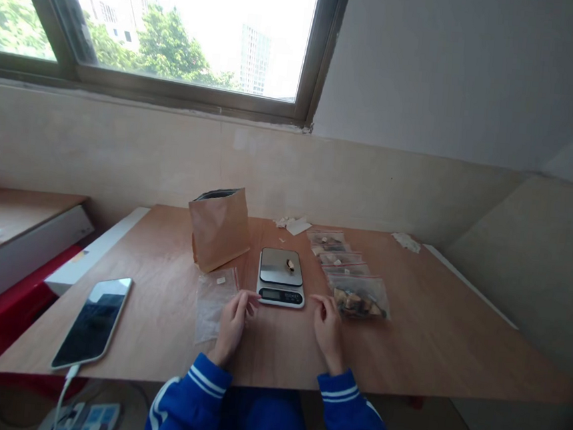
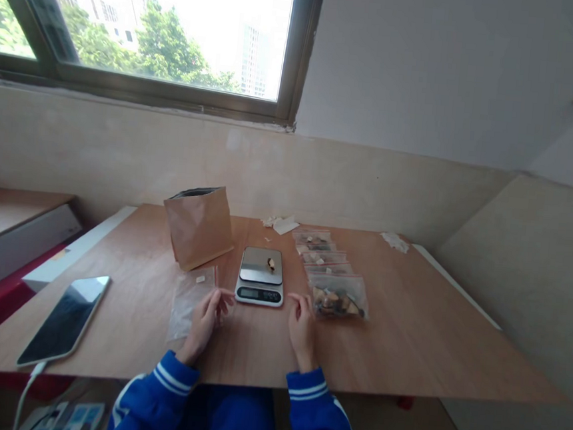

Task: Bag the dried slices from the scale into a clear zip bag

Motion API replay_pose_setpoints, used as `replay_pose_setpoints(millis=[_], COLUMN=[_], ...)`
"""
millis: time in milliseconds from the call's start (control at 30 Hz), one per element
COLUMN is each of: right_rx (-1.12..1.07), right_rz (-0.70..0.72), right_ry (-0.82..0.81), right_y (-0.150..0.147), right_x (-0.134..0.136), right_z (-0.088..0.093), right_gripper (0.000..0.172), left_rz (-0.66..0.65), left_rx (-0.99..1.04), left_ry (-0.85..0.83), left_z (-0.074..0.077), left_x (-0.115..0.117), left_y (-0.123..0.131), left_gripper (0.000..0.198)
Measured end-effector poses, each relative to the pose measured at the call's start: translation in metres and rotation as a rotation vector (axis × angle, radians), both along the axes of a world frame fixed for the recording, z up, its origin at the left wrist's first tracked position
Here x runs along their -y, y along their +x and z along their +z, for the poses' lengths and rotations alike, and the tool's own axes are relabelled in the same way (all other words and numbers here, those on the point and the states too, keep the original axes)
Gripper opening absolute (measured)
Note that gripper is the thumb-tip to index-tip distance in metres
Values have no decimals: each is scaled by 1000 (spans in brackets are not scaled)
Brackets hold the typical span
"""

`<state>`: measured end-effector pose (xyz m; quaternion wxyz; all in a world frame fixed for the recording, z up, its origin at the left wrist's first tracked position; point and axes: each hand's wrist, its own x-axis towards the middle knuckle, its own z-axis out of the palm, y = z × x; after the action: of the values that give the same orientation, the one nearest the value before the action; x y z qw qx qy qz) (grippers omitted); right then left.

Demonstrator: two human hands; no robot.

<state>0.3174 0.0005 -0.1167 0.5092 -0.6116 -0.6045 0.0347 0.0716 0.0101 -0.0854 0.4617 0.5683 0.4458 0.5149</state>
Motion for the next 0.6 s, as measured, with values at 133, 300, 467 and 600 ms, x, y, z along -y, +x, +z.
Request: replay_pose_setpoints(millis=[133, 300, 467, 600], right_rx=[-43, -67, -74, -77], right_rz=[22, 7, 29, 15], right_ry=[-62, -80, -91, -89], right_y=[1, 2, 1, 2], right_x=[2, -1, 1, -1], right_z=[1, -2, -1, 0], right_gripper=[28, 28, 29, 30], left_rz=[322, 805, 839, 711], left_rx=[-173, -404, -692, -815], left_ry=[394, 559, 400, 250], left_z=[32, 122, 175, 168], left_x=[1, -49, -128, -144], left_y=[-8, -26, -54, -65], left_gripper=[30, 41, 35, 35])
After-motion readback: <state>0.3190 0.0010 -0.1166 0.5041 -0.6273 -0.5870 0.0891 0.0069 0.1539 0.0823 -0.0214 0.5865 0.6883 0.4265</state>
